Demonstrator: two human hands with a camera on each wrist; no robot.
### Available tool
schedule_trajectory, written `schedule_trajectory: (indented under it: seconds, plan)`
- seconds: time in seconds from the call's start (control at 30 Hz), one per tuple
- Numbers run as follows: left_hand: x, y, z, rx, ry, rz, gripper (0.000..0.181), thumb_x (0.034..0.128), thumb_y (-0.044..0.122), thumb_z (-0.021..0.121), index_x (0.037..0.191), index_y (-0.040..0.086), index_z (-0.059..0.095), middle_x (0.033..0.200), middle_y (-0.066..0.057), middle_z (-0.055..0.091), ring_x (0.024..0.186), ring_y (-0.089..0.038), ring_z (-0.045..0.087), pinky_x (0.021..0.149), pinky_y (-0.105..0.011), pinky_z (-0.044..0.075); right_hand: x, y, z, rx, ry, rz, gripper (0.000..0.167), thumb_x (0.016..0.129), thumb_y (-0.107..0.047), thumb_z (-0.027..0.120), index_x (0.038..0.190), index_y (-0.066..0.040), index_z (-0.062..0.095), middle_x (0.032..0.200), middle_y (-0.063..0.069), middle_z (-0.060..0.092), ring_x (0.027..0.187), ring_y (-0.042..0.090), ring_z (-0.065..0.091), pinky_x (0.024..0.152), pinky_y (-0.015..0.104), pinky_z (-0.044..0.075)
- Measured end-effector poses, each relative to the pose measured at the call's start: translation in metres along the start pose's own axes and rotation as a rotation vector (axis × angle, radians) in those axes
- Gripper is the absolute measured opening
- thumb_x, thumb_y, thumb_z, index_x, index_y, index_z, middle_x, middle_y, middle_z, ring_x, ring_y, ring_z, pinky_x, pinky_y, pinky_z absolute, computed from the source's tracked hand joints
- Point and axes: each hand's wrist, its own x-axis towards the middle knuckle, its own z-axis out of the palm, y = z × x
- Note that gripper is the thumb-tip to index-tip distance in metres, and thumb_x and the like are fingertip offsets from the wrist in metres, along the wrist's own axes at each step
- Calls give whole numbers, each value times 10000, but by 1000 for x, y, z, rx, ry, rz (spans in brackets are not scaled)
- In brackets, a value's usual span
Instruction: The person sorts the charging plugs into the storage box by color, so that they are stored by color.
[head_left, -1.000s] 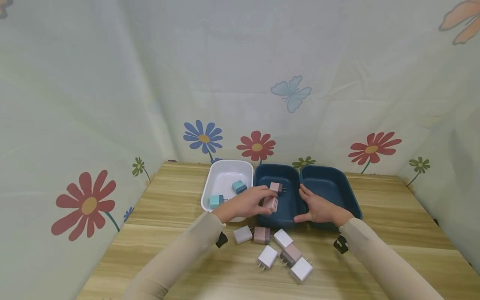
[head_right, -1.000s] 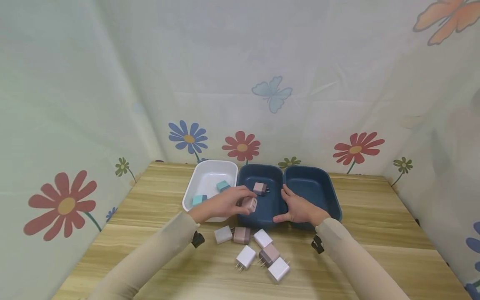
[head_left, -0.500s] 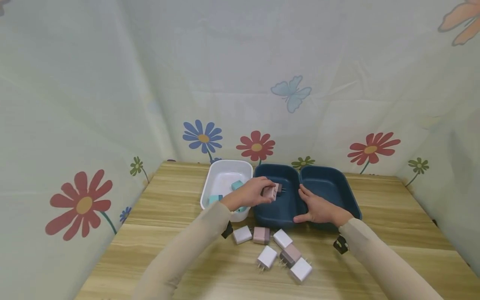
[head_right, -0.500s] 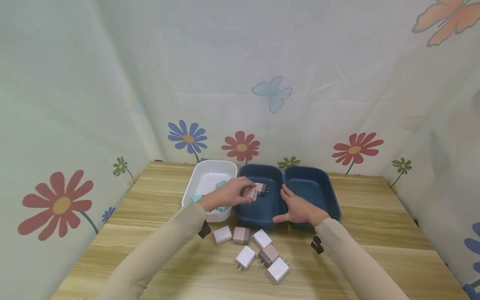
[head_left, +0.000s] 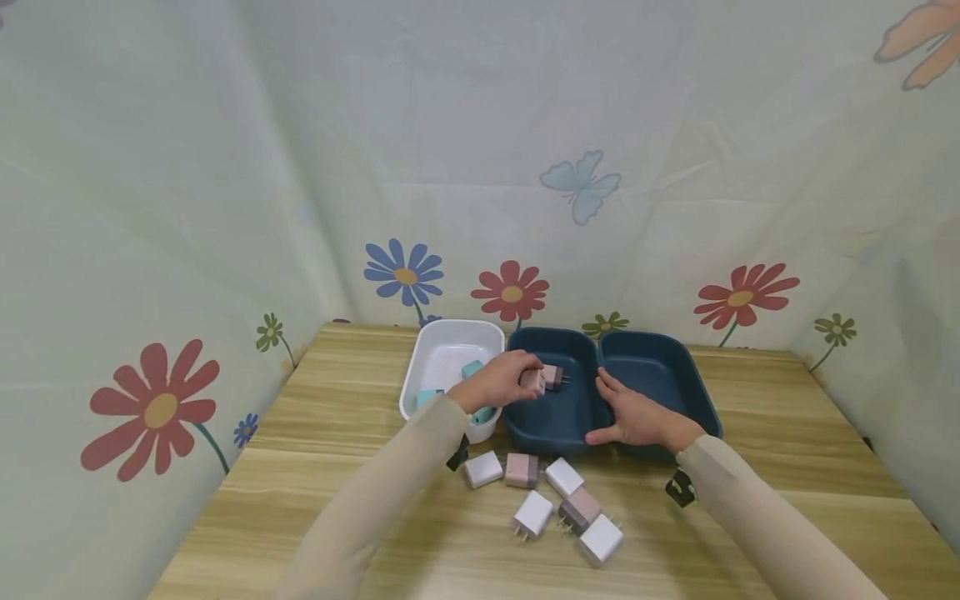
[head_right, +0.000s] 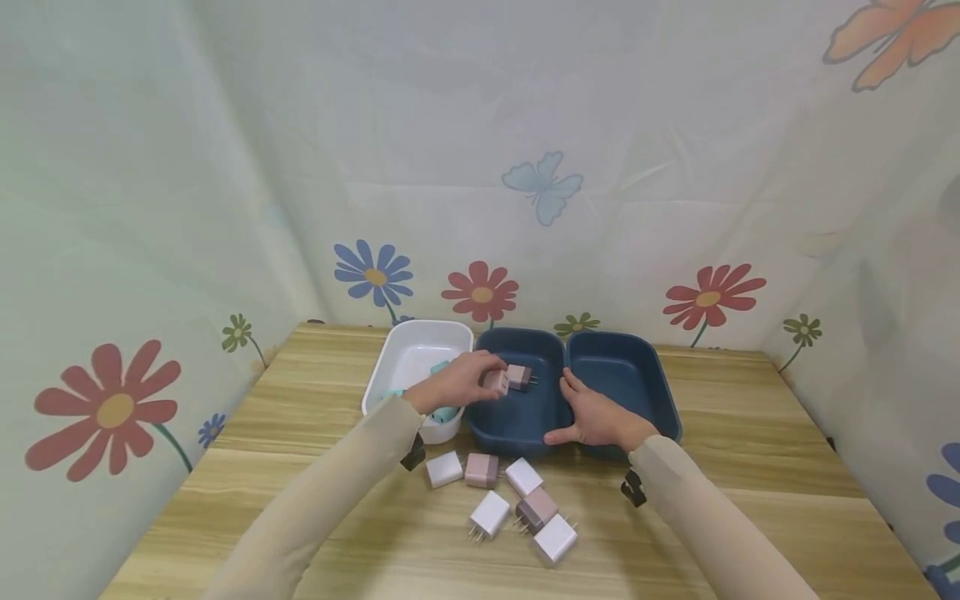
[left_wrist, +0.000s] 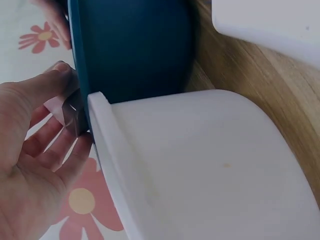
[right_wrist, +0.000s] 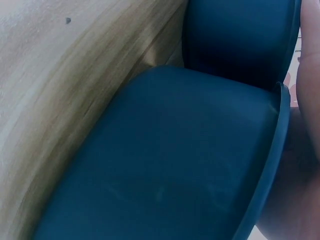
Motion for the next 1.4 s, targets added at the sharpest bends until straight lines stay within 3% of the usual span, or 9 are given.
schedule_trajectory:
  seconds: [0.37,0.87,1.07,1.23,1.4]
  plan:
    - [10,-7,-1,-18,2,-71,475,836,273,735,1254,133,560,1178,-33,569,998,-158,510,897,-288,465,0,-3,-2,3,-6,7,1093,760,-568,702,1449,106,185,1538,252,64,1360,413,230,1052,526,279]
    - [17,-14,-1,-40,43,-105,441,838,238,736,1227,118,568,1128,-31,595,969,-158,523,887,-284,458,-1,-1,-2,7,-6,1,1098,756,-579,698,1453,97,186,1541,243,66,1364,403,229,1056,515,280]
    - [18,-15,0,-67,48,-168,456,850,236,723,1254,119,549,1110,-21,586,961,-149,516,875,-271,461,-2,-2,-2,6,-5,-3,1096,759,-578,697,1450,103,188,1538,250,67,1359,412,234,1051,524,282]
    - [19,-16,-1,-63,76,-200,468,884,188,682,1308,87,512,1193,-57,574,1062,-174,535,927,-302,455,-3,-1,-2,11,-3,-4,1107,752,-594,691,1449,105,188,1539,249,65,1360,411,233,1052,521,283]
    - [15,-20,-4,-24,97,-177,464,889,157,670,1315,67,511,1242,-84,560,1131,-197,527,965,-324,431,-4,-2,-3,4,-3,-7,1109,752,-600,686,1448,106,190,1537,254,68,1360,415,231,1054,523,278]
